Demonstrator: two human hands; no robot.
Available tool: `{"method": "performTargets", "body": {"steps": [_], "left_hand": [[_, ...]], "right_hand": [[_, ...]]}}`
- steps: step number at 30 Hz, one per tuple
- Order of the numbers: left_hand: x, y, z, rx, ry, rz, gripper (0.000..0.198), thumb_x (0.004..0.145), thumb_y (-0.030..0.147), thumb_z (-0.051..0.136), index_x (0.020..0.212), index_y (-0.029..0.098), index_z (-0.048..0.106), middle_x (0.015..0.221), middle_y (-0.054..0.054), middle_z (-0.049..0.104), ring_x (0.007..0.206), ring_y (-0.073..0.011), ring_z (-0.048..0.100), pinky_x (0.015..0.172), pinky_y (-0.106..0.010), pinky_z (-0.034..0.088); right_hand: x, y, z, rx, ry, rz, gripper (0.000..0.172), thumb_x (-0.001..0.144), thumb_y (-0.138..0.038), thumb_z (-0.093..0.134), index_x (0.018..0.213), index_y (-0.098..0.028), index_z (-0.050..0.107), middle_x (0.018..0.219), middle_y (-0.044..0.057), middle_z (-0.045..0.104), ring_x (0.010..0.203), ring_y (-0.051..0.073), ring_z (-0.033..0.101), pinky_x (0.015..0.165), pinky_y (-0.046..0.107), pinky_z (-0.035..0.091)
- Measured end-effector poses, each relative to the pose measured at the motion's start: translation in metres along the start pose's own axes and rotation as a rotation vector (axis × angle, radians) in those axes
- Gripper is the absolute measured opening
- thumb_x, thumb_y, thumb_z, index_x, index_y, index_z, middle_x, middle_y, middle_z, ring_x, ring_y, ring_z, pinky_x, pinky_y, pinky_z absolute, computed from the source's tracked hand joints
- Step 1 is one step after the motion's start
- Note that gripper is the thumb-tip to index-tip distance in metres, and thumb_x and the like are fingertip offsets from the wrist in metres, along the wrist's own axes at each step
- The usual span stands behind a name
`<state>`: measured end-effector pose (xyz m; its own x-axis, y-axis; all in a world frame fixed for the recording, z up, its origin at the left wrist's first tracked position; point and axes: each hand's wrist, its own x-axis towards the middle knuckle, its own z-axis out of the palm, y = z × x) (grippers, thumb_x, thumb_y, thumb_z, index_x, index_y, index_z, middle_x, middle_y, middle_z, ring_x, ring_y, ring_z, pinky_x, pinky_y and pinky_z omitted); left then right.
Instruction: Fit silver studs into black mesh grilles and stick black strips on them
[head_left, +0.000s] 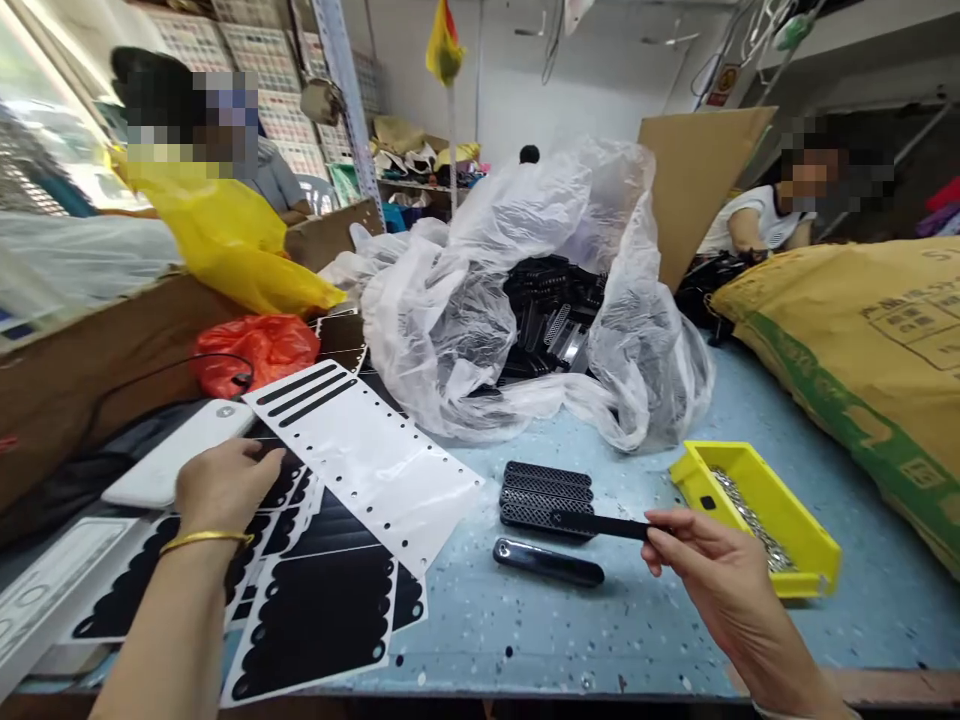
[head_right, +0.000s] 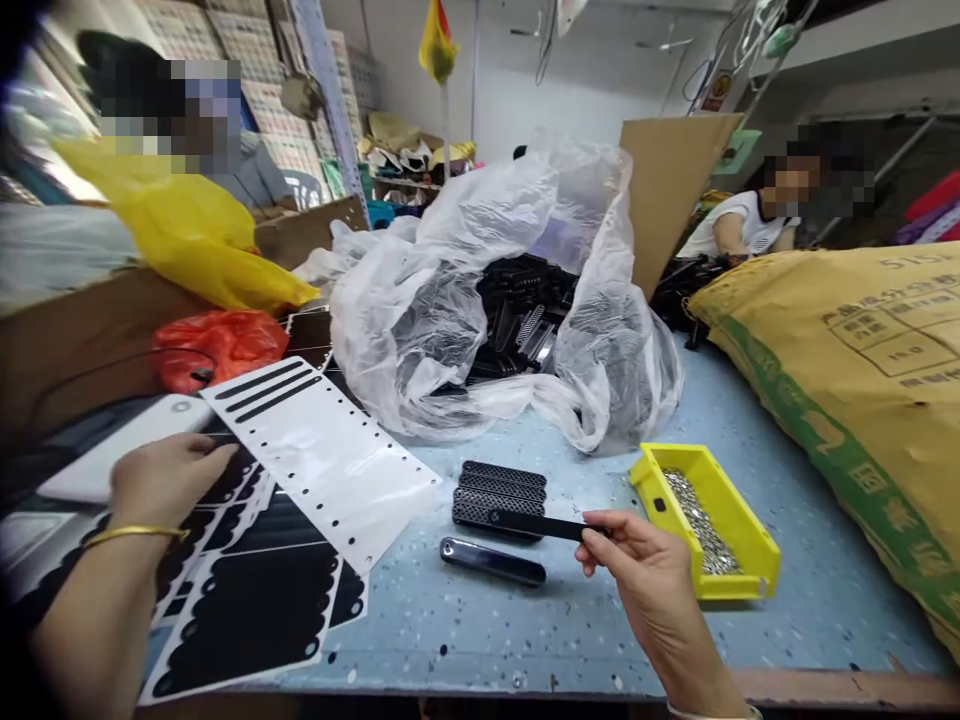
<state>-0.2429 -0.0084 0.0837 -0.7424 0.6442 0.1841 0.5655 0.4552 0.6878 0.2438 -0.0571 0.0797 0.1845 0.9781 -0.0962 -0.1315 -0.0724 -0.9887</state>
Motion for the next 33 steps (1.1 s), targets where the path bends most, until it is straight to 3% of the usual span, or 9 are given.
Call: {"method": "performTargets", "body": {"steps": [2,4,6,9,13,17,22,25,33], "left_hand": [[-0.02,0.008,0.002,0.082,0.068,0.116,0.014,0.06,0.024,0.075,0.061,0.014,0.064,0.045,0.003,0.051,0.055,-0.0156,0.049,0.06,-0.027,0.033],[-0.055,0.027,0.012,-0.124,0.009,0.235,0.014,0.065,0.029,0.07,0.072,0.016,0.068,0.056,0.001,0.062,0.056,-0.0175,0.054,0.059,-0.028,0.039],[-0.099,0.05,0.027,-0.29,-0.268,0.432,0.016,0.067,0.034,0.068,0.072,0.019,0.07,0.061,-0.001,0.067,0.058,-0.0178,0.057,0.059,-0.027,0.041],[-0.161,0.08,0.054,-0.444,-0.711,0.475,0.008,0.066,0.028,0.07,0.068,0.021,0.071,0.063,-0.003,0.068,0.059,-0.0184,0.059,0.058,-0.026,0.043],[-0.203,0.085,0.077,-0.417,-0.874,0.455,0.01,0.058,0.019,0.073,0.067,0.022,0.069,0.06,0.0,0.063,0.058,-0.0167,0.054,0.058,-0.026,0.04],[-0.209,0.074,0.085,-0.388,-0.932,0.464,0.004,0.064,0.022,0.071,0.066,0.021,0.067,0.063,-0.001,0.063,0.061,-0.0165,0.054,0.06,-0.027,0.04],[-0.197,0.072,0.1,-0.42,-0.779,0.394,0.01,0.066,0.021,0.067,0.076,0.021,0.07,0.058,0.0,0.061,0.052,-0.0146,0.052,0.055,-0.026,0.038],[-0.191,0.075,0.109,-0.461,-0.763,0.416,0.018,0.062,0.016,0.066,0.078,0.022,0.073,0.057,0.0,0.061,0.051,-0.0141,0.05,0.055,-0.027,0.037],[-0.194,0.077,0.108,-0.383,-0.799,0.46,0.016,0.061,0.014,0.066,0.073,0.022,0.073,0.058,0.0,0.061,0.052,-0.0145,0.05,0.055,-0.027,0.037]], "right_hand": [[0.003,0.003,0.0,-0.008,0.001,0.026,0.027,0.053,-0.029,0.087,0.071,-0.014,0.074,0.051,0.006,0.065,0.047,0.018,0.06,0.044,0.029,0.047],[0.006,0.006,0.005,0.012,-0.012,0.044,0.027,0.053,-0.029,0.087,0.071,-0.014,0.074,0.053,0.005,0.066,0.048,0.017,0.06,0.045,0.027,0.047],[0.009,0.01,0.012,0.037,-0.038,0.054,0.027,0.055,-0.03,0.087,0.071,-0.014,0.073,0.054,0.005,0.067,0.049,0.016,0.061,0.045,0.026,0.046],[0.013,0.015,0.022,0.035,-0.063,0.067,0.027,0.057,-0.031,0.086,0.072,-0.014,0.072,0.054,0.004,0.067,0.05,0.016,0.061,0.045,0.025,0.046],[0.017,0.019,0.024,0.068,-0.034,0.083,0.027,0.054,-0.031,0.087,0.071,-0.014,0.072,0.058,0.003,0.067,0.052,0.016,0.062,0.046,0.026,0.047],[0.019,0.025,0.02,0.083,-0.038,0.112,0.027,0.055,-0.03,0.086,0.07,-0.014,0.072,0.057,0.003,0.066,0.052,0.015,0.062,0.045,0.024,0.046],[0.02,0.034,0.024,0.023,-0.099,0.101,0.025,0.061,-0.031,0.083,0.075,-0.014,0.072,0.053,0.003,0.067,0.044,0.012,0.056,0.042,0.023,0.042],[0.021,0.036,0.028,-0.022,-0.113,0.094,0.026,0.063,-0.033,0.082,0.076,-0.014,0.072,0.052,0.003,0.066,0.041,0.011,0.053,0.04,0.024,0.041],[0.018,0.036,0.032,-0.08,-0.123,0.096,0.024,0.063,-0.034,0.081,0.076,-0.015,0.072,0.051,0.003,0.065,0.039,0.01,0.05,0.038,0.022,0.039]]}}
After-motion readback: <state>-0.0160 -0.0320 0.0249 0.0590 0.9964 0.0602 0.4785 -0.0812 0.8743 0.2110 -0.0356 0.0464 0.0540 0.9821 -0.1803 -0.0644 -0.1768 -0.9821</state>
